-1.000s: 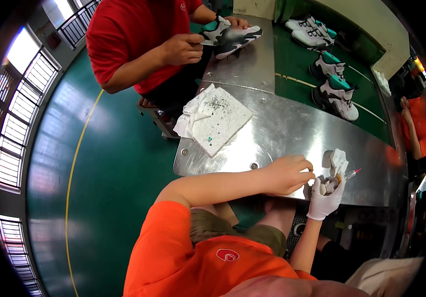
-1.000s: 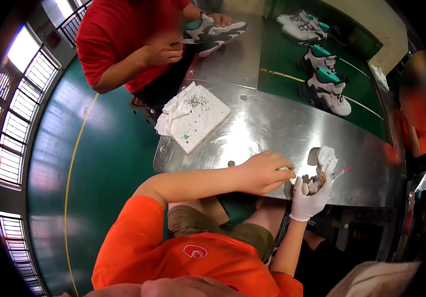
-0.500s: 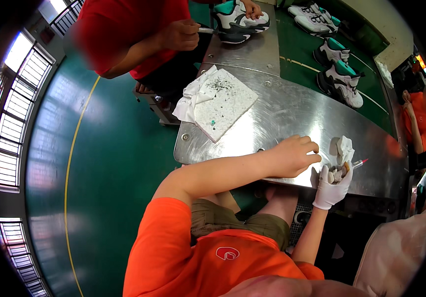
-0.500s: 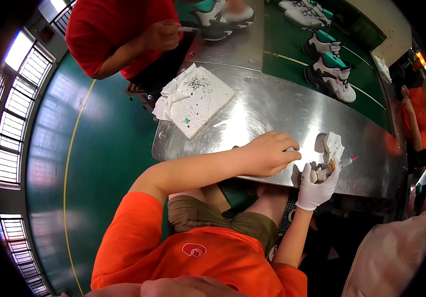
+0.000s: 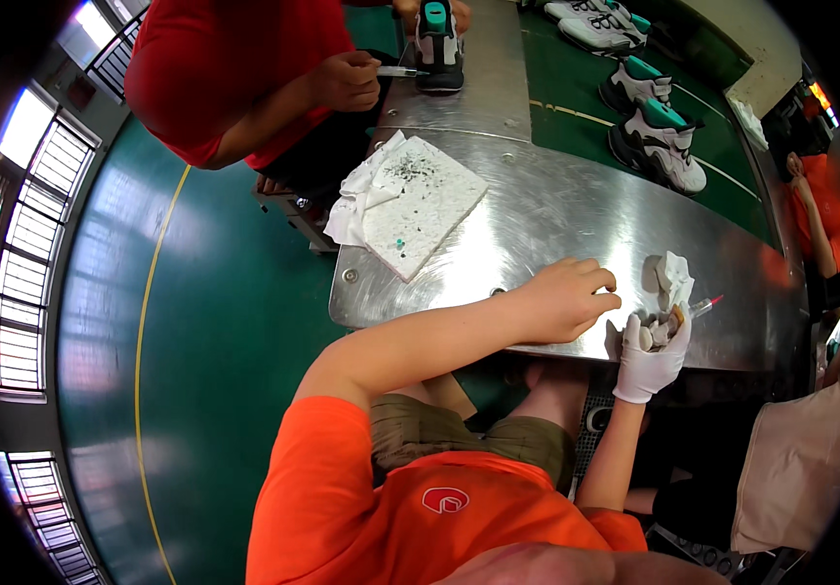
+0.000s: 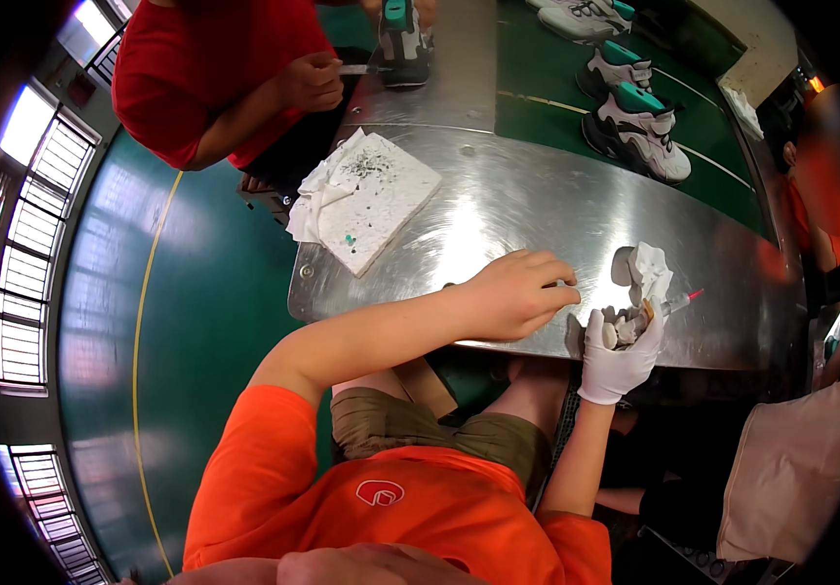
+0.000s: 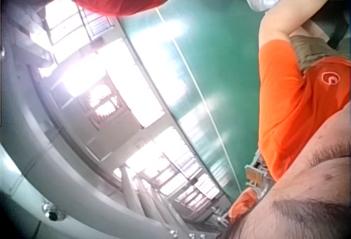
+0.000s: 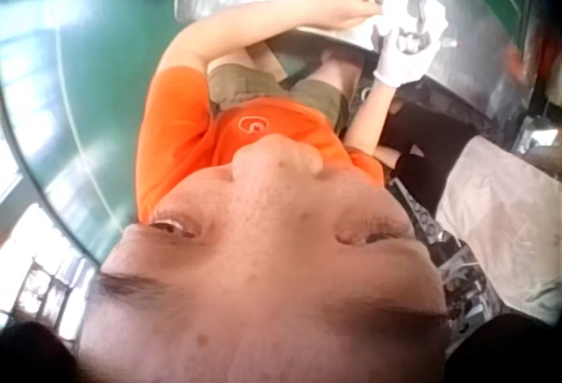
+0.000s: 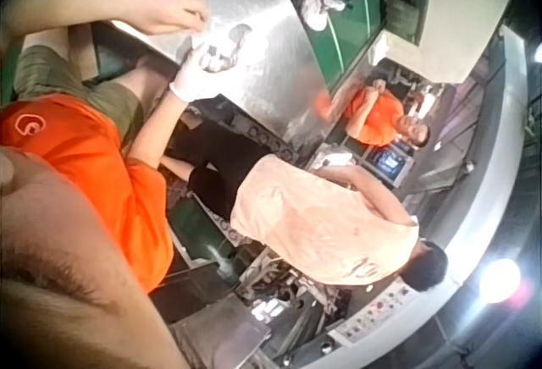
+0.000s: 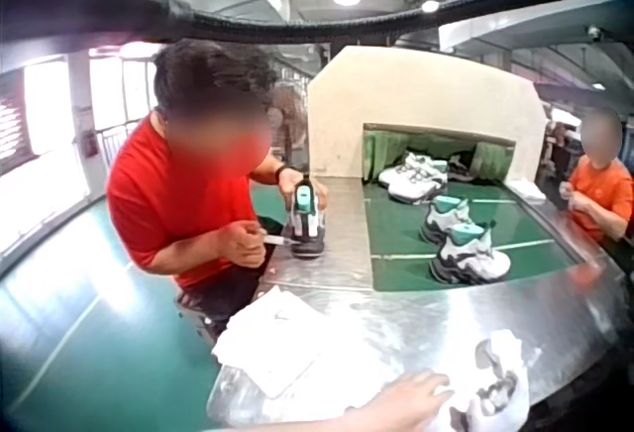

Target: The person applies glue to the sole of a white and pink sneaker using a syringe. They hold the shoe with one hand and carefully inject the adhesive into the seam between the sole and the upper. The person repeats this process on multiple shoes, moving them along a metal table in a factory setting.

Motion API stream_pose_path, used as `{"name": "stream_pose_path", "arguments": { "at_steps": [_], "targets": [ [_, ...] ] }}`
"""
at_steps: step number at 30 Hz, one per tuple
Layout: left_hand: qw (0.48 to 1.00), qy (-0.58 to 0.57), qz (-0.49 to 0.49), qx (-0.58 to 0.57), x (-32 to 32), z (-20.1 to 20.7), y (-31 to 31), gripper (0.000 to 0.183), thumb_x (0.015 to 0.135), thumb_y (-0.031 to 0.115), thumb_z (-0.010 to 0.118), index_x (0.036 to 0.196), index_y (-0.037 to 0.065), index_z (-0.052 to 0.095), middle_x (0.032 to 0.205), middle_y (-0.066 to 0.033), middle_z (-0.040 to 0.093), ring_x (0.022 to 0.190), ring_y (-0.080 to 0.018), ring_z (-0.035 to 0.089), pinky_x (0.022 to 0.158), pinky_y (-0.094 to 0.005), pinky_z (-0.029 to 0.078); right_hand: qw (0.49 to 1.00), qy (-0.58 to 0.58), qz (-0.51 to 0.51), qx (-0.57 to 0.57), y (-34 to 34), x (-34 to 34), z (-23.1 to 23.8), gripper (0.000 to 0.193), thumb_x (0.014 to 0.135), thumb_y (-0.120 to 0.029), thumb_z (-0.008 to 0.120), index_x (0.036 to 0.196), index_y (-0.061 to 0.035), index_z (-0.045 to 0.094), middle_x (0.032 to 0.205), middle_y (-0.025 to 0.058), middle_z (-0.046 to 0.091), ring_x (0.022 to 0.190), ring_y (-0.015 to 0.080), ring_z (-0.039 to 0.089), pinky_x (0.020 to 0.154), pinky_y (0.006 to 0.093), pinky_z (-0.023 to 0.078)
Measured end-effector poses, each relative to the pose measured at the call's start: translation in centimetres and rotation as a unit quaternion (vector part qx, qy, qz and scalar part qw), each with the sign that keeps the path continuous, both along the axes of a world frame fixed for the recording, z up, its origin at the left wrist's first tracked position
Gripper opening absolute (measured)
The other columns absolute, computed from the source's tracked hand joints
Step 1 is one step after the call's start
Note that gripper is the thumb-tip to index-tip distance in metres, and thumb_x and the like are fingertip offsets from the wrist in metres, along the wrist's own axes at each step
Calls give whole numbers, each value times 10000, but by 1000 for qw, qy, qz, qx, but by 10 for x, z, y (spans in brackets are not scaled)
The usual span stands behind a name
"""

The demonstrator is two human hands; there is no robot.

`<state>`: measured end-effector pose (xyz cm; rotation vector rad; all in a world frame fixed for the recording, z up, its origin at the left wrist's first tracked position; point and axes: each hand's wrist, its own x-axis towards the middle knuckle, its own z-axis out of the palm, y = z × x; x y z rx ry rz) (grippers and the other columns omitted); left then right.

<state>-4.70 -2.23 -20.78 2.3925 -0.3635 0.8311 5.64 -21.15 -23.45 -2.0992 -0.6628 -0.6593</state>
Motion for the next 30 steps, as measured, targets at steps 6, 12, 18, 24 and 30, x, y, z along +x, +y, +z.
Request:
{"name": "stream_pose_path", "arguments": {
  "at_steps": [6,12,18,24,30],
  "targets": [
    [1000,0,2,0,0,1,0,254,786,56,641,1038,87,660,1097,-75,605,1004,-280,582,810,-396,489,1000,3,0,-2,-1,0,1,750,637,-225,878,1285,-46,545,1125,129,641,980,307,623,856,403,493],
    [1000,-3,-1,-7,0,1,-1,256,782,52,642,1035,87,660,1097,-74,604,1000,-285,579,818,-399,485,1000,7,-1,8,-1,0,-2,757,633,-221,880,1288,-45,544,1097,127,646,962,301,628,850,398,497],
    [1000,-2,-1,-9,-1,0,-1,253,781,53,642,1031,87,659,1096,-75,604,1000,-289,576,821,-403,484,1000,6,-1,7,0,-1,1,749,638,-216,877,1288,-40,548,1099,133,648,960,304,632,850,396,500],
    [1000,2,-1,-13,-1,-1,-2,242,790,58,643,1030,85,660,1097,-79,605,998,-290,573,836,-412,476,1000,-1,3,1,0,-2,3,674,705,-150,840,1301,-26,552,1120,132,661,948,242,649,866,358,508],
    [1000,2,-1,-11,-2,0,-2,219,811,67,634,1027,86,665,1097,-80,607,1003,-288,570,848,-417,468,999,2,-16,-28,0,-3,6,652,725,-181,827,1295,-19,555,1115,137,664,945,250,655,865,361,513]
  ]
}}
